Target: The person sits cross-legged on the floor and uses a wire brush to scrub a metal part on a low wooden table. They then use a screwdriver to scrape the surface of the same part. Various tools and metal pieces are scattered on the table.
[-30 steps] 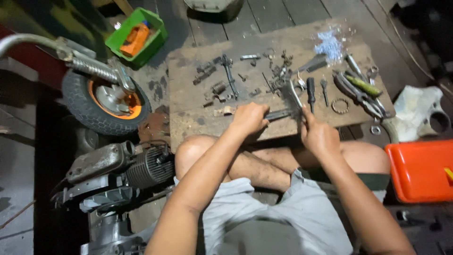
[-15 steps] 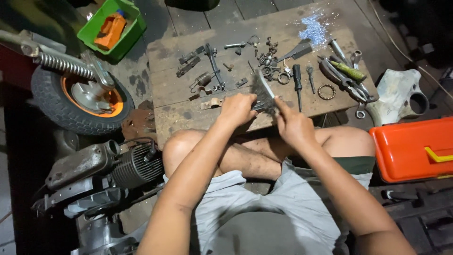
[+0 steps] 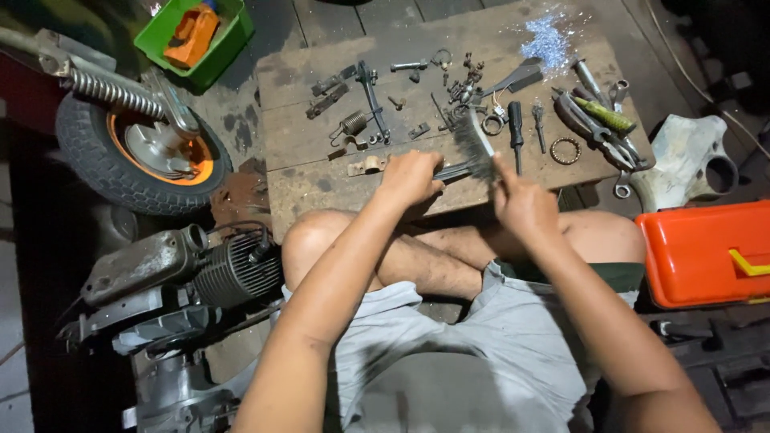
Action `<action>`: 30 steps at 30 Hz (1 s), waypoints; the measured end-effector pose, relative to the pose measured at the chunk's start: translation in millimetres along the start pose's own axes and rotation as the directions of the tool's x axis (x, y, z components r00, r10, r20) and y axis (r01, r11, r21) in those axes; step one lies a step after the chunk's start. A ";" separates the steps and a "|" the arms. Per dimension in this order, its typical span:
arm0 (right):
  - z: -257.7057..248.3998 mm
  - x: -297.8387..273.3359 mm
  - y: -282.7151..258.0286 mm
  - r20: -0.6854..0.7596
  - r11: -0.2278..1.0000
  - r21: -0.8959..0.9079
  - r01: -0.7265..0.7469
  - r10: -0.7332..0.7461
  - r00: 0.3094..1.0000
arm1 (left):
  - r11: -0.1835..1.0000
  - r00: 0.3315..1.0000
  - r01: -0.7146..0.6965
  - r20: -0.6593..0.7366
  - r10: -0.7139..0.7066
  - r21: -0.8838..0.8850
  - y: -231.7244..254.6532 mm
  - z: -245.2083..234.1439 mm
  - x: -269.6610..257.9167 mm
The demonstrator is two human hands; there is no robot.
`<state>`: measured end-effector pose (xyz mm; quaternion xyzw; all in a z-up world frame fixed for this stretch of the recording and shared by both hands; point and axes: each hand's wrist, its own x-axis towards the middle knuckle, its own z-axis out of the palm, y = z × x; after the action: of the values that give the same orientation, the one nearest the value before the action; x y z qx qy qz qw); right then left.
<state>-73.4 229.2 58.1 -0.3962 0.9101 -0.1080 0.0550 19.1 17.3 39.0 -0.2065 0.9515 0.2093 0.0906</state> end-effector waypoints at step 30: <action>73.9 24.7 -12.4 -0.195 0.953 0.304 -0.013 0.076 0.978 | 0.985 0.995 0.030 0.094 -0.014 -0.171 -1.5 -7.0 -4.7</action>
<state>-67.7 191.6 -11.0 -0.3494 0.8926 -0.2840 0.0234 23.4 14.6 45.9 -0.2139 0.9223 0.2992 0.1187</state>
